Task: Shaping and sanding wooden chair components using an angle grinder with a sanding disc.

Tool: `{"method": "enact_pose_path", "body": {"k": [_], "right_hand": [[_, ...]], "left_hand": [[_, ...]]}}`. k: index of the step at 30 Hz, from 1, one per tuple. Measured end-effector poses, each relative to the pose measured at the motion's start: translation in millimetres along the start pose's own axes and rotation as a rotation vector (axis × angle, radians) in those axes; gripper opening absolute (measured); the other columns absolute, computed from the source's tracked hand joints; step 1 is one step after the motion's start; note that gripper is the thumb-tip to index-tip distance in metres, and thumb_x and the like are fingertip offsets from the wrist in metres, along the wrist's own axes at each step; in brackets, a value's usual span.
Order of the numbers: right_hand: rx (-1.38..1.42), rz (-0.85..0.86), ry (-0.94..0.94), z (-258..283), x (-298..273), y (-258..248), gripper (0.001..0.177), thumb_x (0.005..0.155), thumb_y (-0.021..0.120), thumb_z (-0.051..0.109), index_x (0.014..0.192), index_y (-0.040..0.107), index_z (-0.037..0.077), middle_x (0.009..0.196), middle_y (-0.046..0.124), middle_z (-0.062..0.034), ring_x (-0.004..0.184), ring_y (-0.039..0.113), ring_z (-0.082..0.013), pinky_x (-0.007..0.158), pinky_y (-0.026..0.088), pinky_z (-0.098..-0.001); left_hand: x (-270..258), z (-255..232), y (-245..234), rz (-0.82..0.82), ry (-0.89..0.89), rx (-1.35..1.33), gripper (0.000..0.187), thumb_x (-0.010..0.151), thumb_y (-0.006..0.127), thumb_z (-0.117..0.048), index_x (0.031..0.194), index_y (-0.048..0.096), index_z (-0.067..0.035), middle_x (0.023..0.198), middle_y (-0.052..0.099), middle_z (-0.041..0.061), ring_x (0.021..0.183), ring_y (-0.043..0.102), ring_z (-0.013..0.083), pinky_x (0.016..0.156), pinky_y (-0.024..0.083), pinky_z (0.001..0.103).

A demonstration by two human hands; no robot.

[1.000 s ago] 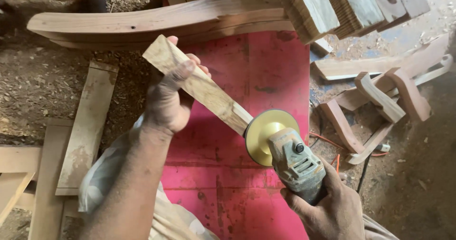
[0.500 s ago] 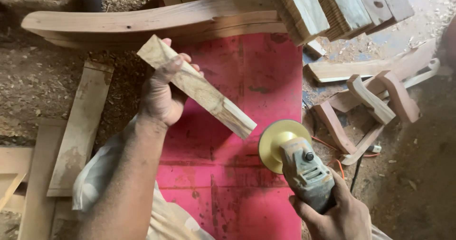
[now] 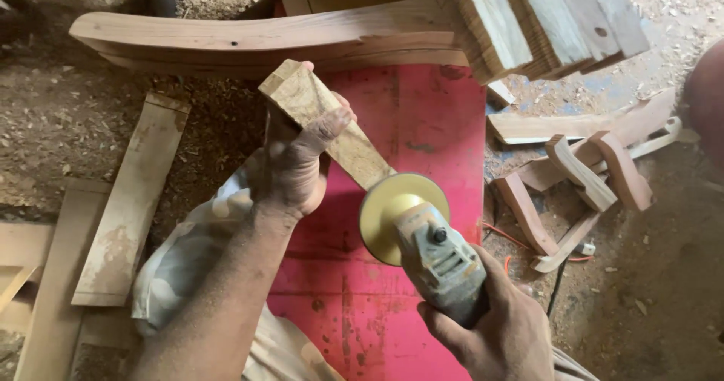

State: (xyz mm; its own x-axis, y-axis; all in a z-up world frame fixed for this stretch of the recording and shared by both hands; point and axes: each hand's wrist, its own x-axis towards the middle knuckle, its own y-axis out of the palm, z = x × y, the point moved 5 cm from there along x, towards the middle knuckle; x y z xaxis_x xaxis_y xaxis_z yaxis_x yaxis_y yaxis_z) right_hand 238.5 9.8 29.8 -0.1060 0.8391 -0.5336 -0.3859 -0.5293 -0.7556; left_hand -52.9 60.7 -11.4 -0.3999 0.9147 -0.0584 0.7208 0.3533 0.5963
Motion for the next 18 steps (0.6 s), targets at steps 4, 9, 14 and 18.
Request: {"method": "enact_pose_path", "body": {"k": [4,9,14,18], "right_hand": [[0.075,-0.108,-0.085,-2,-1,-2,0.097,0.053,0.095,0.044,0.14,0.059,0.021,0.102,0.079,-0.0125,0.092,0.077,-0.0297,0.082,0.059,-0.0423],[0.132,-0.056,-0.044,-22,3,10,0.099,0.053,0.095,0.045,0.142,0.057,0.021,0.098,0.08,-0.0127,0.094,0.079,-0.0266,0.082,0.06,-0.0399],[0.175,-0.022,-0.088,-42,6,20,0.1,0.054,0.094,0.045,0.143,0.056,0.019,0.098,0.08,-0.0134,0.095,0.079,-0.0261,0.082,0.06,-0.04],[0.135,0.056,0.039,-90,4,42,0.105,0.055,0.094,0.048,0.149,0.055,0.022,0.101,0.082,-0.0094,0.095,0.083,-0.0213,0.087,0.063,-0.0359]], "left_hand": [[8,6,-14,-0.043,-0.075,-0.024,0.072,0.088,0.079,-0.006,0.15,0.042,-0.009,0.109,0.064,0.008,0.101,0.065,0.0212,0.096,0.057,0.042],[20,9,-25,-0.053,-0.162,-0.047,0.087,0.083,0.084,-0.011,0.154,0.036,-0.013,0.106,0.064,0.007,0.097,0.067,0.0241,0.093,0.06,0.048],[29,15,-41,-0.074,-0.227,-0.098,0.087,0.081,0.085,-0.013,0.152,0.035,-0.015,0.105,0.064,0.008,0.097,0.068,0.0254,0.093,0.059,0.05],[33,18,-53,-0.057,-0.242,-0.135,0.076,0.082,0.085,-0.014,0.144,0.041,-0.017,0.106,0.065,0.009,0.098,0.068,0.0275,0.097,0.058,0.054]]}}
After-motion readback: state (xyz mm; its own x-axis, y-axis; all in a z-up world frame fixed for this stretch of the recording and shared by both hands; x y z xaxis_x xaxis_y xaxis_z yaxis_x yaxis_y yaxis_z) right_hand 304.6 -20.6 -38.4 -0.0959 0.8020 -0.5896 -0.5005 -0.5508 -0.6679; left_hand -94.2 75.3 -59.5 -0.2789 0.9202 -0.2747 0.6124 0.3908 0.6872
